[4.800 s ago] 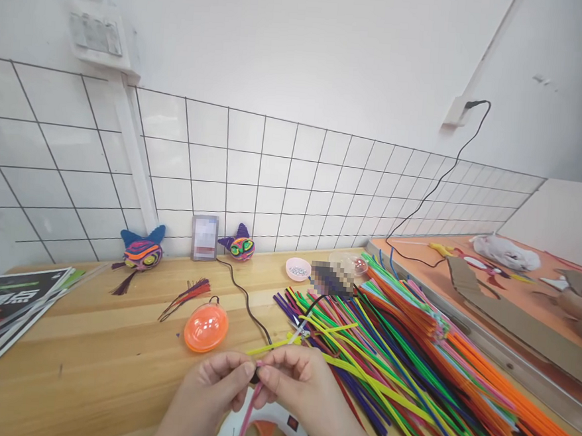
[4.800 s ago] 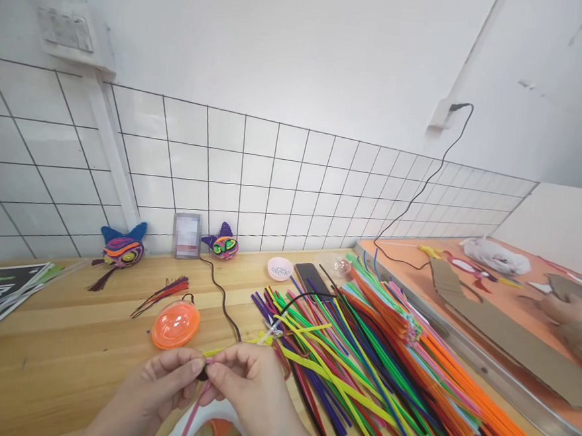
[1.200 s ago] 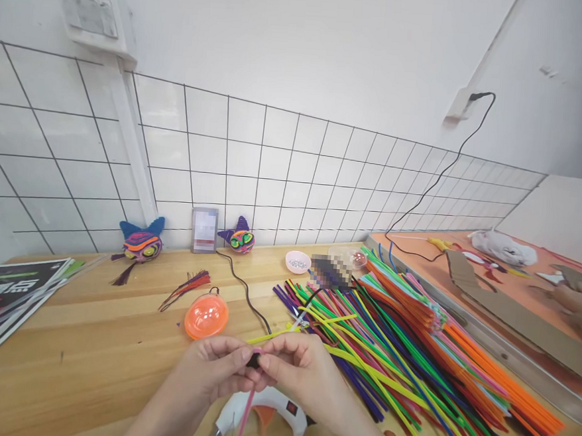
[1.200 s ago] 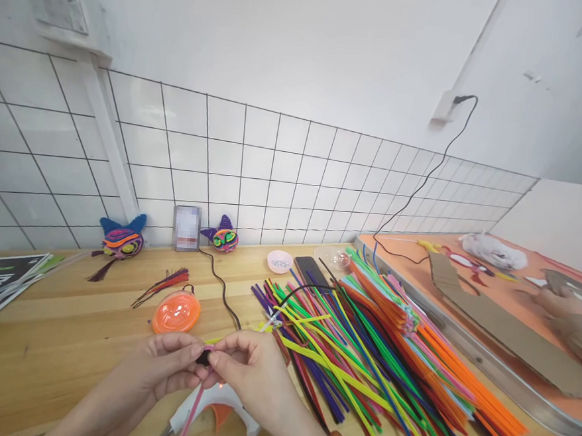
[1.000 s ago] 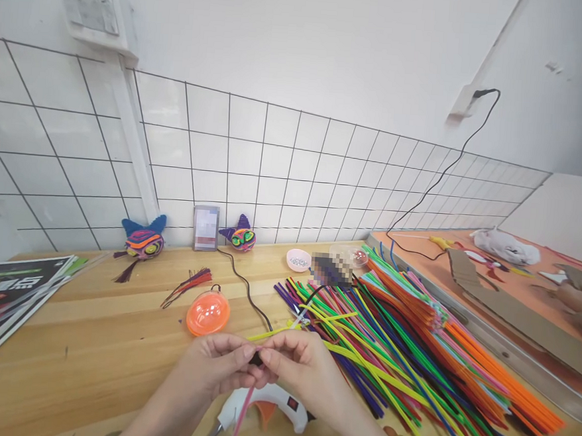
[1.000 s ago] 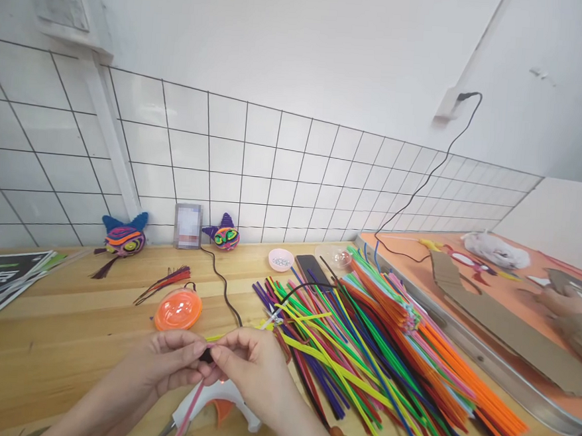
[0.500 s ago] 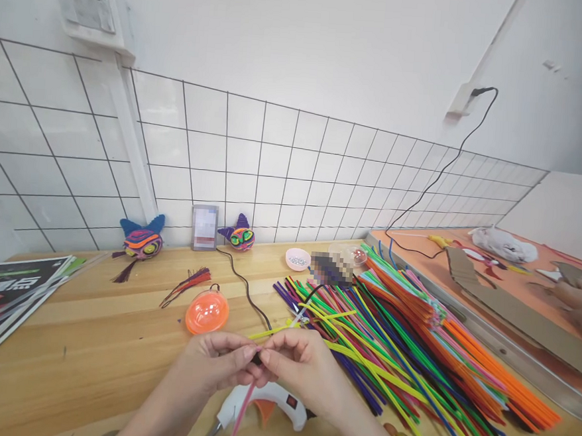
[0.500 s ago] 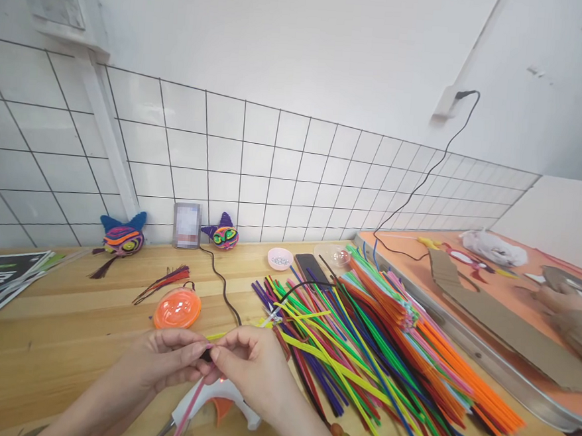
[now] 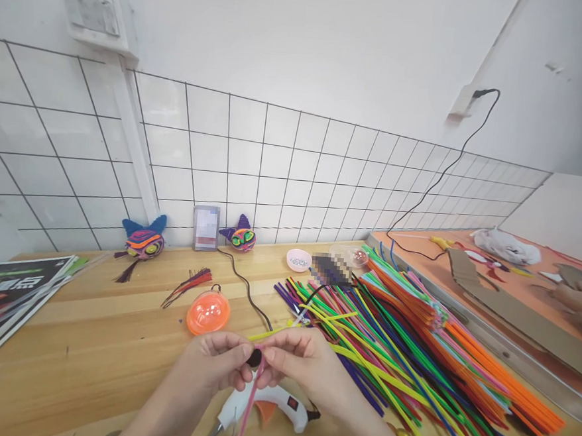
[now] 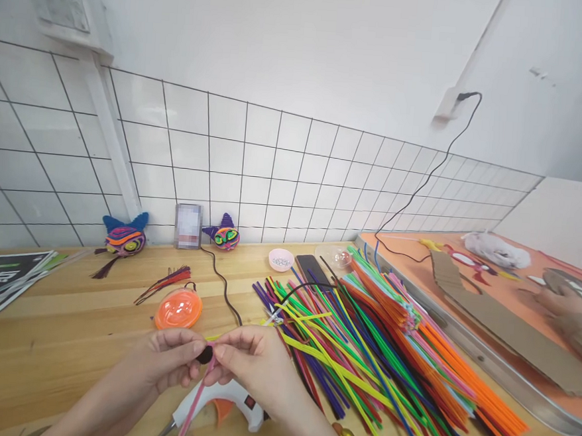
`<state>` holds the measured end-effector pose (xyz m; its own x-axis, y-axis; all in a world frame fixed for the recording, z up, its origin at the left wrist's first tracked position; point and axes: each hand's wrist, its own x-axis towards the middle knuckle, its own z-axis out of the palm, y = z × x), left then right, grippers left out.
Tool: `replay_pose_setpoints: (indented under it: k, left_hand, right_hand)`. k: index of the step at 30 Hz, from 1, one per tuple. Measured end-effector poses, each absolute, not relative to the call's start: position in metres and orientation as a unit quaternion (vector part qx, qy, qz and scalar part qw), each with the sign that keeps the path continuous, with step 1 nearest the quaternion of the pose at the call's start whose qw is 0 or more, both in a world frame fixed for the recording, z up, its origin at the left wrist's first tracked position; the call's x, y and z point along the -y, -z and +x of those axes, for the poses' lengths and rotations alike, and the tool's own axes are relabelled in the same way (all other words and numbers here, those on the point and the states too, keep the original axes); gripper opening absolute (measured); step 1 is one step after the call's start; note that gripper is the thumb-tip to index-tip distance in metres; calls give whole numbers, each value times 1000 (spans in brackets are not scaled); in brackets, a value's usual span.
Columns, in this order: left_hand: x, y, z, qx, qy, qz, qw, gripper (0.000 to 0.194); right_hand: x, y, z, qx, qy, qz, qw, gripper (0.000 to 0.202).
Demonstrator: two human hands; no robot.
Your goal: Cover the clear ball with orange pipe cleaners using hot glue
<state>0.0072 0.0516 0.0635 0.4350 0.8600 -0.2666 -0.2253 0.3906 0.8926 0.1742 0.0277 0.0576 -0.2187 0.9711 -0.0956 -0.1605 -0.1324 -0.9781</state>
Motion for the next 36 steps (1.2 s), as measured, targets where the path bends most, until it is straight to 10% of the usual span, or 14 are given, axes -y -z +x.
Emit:
replay_pose_setpoints:
  k: [36]
  left_hand:
    - [-55, -29, 20, -442, -390, 350, 728, 35]
  right_hand:
    - [-31, -46, 169, 466, -593, -422, 502, 30]
